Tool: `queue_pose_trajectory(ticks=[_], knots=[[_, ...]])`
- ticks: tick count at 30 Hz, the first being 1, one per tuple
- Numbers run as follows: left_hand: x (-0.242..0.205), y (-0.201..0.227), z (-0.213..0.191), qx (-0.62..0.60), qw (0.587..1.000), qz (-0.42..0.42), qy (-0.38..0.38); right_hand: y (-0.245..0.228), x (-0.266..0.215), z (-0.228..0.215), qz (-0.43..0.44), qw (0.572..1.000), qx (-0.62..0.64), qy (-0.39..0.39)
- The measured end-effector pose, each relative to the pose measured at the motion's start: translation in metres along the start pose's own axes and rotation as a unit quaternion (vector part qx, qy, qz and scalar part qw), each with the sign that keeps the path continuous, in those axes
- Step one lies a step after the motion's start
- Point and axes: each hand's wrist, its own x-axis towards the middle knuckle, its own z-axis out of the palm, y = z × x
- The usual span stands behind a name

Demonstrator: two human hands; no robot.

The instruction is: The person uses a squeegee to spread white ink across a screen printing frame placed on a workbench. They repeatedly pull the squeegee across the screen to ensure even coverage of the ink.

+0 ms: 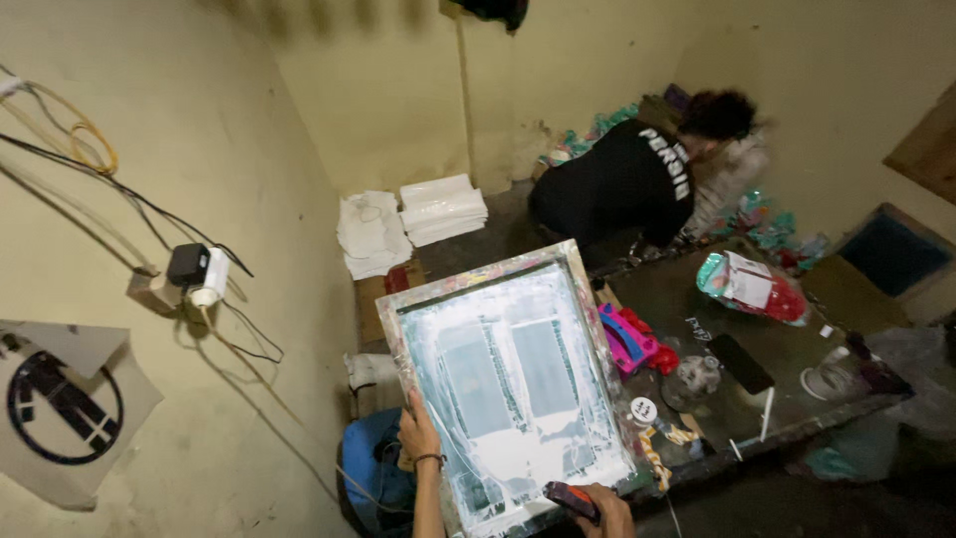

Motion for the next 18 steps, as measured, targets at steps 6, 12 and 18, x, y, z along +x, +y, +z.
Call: queue_pose_trajectory(ticks=[6, 12, 18], knots=[[-0.003, 0.003, -0.001, -0.012, 1.0, -0.01, 0.006, -0.008, 0.013, -0.007, 0.164, 0.982, -0.044, -0.078], [-0.012, 0.01, -0.01, -0.01, 1.0, -0.018, -0.004, -0.029, 0.015, -0.01, 0.217, 0.974, -0.031, -0.052], [0.015, -0.025, 0.007, 0.01, 0.999, 0.047, 0.022, -0.02, 0.007, 0.0, 0.024, 0.999, -0.029, 0.034]])
